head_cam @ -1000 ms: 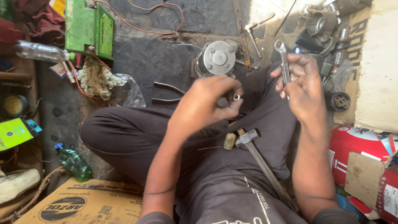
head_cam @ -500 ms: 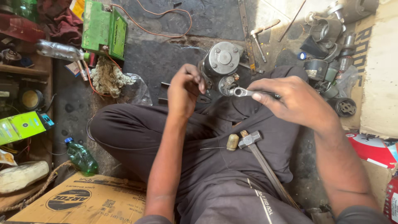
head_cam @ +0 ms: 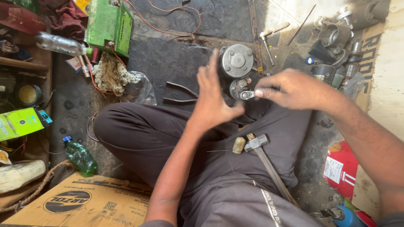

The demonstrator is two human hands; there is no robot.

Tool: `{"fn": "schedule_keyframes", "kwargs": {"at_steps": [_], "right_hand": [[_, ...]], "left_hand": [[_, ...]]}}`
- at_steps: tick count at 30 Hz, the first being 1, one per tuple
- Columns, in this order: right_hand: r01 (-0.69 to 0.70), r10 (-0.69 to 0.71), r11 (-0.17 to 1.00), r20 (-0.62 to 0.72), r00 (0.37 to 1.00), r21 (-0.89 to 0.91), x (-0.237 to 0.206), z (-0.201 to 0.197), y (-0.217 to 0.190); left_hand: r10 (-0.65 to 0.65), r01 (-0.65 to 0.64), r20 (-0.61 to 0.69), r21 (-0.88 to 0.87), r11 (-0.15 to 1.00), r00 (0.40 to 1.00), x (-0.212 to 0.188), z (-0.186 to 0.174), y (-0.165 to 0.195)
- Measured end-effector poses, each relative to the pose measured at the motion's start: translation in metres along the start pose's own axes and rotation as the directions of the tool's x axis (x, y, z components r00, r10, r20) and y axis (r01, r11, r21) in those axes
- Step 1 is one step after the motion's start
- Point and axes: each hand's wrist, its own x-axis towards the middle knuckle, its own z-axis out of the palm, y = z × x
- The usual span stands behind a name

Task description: The person sits on the floor and uses a T-handle wrench and a socket wrench to loosen and tighten bolts on a small electric motor. They remove a circular metal cover, adjust internal components, and reassemble the motor housing.

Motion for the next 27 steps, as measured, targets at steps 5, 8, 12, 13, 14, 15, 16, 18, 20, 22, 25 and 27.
{"fn": "schedule_keyframes", "kwargs": {"at_steps": [5, 8, 12, 13, 14, 15, 16, 18, 20, 22, 25, 27], "right_hand": [[0.02, -0.051, 0.891, 0.056, 0.997, 0.453, -0.004, 0.025, 0.009], [-0.326, 0.105, 0.61, 0.334, 0.937, 0.722, -0.001, 0.036, 0.005], [-0.479, 0.043, 0.182, 0.479, 0.877, 0.859, 0.005, 0.053, -0.017], [-0.452, 0.074, 0.128, 0.446, 0.892, 0.883, 0.005, 0.059, -0.025], [-0.424, 0.105, 0.074, 0.416, 0.903, 0.903, 0.004, 0.065, -0.033], [-0.391, 0.142, 0.021, 0.385, 0.912, 0.92, 0.004, 0.07, -0.04], [-0.332, 0.135, -0.026, 0.333, 0.933, 0.943, 0.005, 0.074, -0.046], [-0.21, 0.135, -0.121, 0.225, 0.965, 0.97, 0.006, 0.081, -0.056], [-0.161, 0.163, -0.154, 0.185, 0.969, 0.975, 0.007, 0.085, -0.064], [-0.117, 0.192, -0.171, 0.15, 0.97, 0.978, 0.008, 0.087, -0.072], [-0.076, 0.245, -0.198, 0.124, 0.962, 0.977, 0.006, 0.09, -0.085], [-0.045, 0.287, -0.246, 0.117, 0.951, 0.968, 0.006, 0.092, -0.093]], "left_hand": [[-0.059, 0.051, -0.36, -0.033, 0.998, 0.931, -0.014, 0.071, -0.001], [-0.032, -0.043, -0.531, -0.128, 0.991, 0.847, -0.012, 0.094, -0.016], [0.026, -0.101, -0.55, -0.107, 0.989, 0.835, -0.012, 0.09, -0.028], [0.031, -0.108, -0.543, -0.111, 0.988, 0.839, -0.011, 0.086, -0.028], [0.036, -0.113, -0.536, -0.113, 0.987, 0.844, -0.011, 0.081, -0.028], [0.031, -0.101, -0.506, -0.112, 0.989, 0.862, -0.01, 0.075, -0.029], [0.026, -0.091, -0.475, -0.115, 0.989, 0.88, -0.006, 0.071, -0.029], [0.009, -0.071, -0.423, -0.131, 0.989, 0.906, -0.002, 0.064, -0.029], [-0.009, -0.055, -0.387, -0.153, 0.987, 0.922, 0.002, 0.06, -0.03], [0.001, -0.061, -0.357, -0.157, 0.986, 0.934, 0.003, 0.057, -0.029], [-0.004, -0.058, -0.338, -0.172, 0.983, 0.941, 0.002, 0.057, -0.026], [-0.007, -0.054, -0.333, -0.175, 0.983, 0.943, 0.002, 0.056, -0.025]]}}
